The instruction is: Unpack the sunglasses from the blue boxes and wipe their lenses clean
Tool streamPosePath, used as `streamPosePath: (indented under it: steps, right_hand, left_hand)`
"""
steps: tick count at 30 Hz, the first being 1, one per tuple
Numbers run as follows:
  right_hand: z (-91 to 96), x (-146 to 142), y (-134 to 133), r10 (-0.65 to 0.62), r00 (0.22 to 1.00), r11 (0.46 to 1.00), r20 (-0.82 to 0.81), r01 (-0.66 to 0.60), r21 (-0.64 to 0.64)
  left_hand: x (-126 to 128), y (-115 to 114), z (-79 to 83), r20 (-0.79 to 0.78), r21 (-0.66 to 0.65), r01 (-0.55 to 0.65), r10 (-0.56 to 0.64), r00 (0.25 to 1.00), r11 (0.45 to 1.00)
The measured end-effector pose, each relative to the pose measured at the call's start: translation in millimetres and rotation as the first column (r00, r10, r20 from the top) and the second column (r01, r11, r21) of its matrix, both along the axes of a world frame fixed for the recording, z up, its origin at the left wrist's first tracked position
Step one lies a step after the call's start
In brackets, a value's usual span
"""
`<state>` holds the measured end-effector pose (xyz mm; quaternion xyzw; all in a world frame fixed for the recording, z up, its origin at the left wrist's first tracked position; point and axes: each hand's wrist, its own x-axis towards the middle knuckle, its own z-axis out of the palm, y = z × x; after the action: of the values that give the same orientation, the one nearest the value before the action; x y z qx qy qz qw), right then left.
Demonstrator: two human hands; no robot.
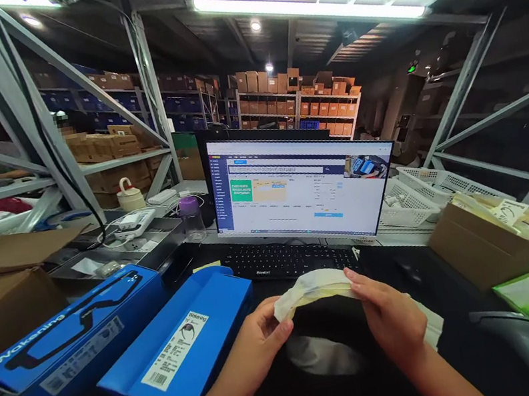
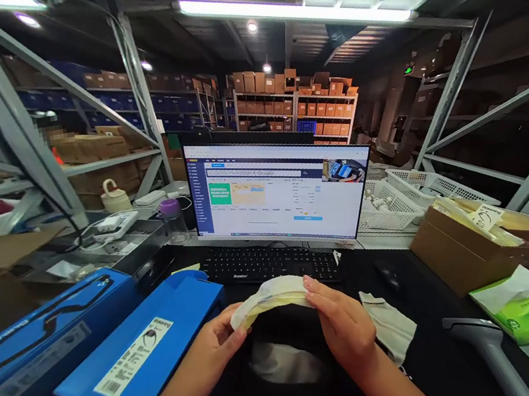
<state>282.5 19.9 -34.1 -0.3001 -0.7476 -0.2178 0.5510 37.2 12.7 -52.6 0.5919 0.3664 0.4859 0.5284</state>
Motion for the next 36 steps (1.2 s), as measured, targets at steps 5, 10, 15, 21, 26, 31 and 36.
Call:
streamPosePath:
  steps: [5, 10, 15, 21, 26, 31, 36]
  right_hand:
    - [4.1, 9, 6, 0.169, 0.984, 0.980, -0.051, -0.174, -0.099]
    - [1.3, 11, 8, 0.121, 0.981, 0.973, -0.152, -0.148, -0.180]
    - [0.7, 8, 7, -0.090, 0.981, 0.984, -0.171, 0.062, -0.164]
    - [-3.1, 11, 9, -0.238, 0.930, 0.945, -0.281, 0.155, -0.289]
    - [-11.0, 6, 7, -0.251, 0.933, 0.946, -0.259, 0.179, -0.272]
    - [-12.1, -2, 4, -0.225, 0.943, 0.969, -0.247, 0.188, -0.162]
    - [-8.5, -6, 1, -0.162, 0.959, 0.984, -0.232, 0.141, -0.108]
  left_hand:
    - [-4, 4, -1.7, 0.116, -0.017, 0.077, -0.074, 0.990, 0.997]
    - [-1, 2, -5.3, 0.093, -0.060, 0.140, -0.134, 0.987, 0.988]
    - [3, -2, -4.8, 0.039, -0.046, 0.145, -0.143, 0.989, 0.988]
    - [3, 1, -14.3, 0.032, -0.016, 0.006, -0.006, 0.999, 1.000]
    - [1, 3, -16.2, 0.099, -0.094, -0.085, 0.094, 0.991, 0.992]
    - [0, 0, -8.7, 0.160, -0.126, -0.098, 0.118, 0.980, 0.987]
    - [-2, 2, -11.6, 0.129, -0.060, -0.330, 0.335, 0.933, 0.942]
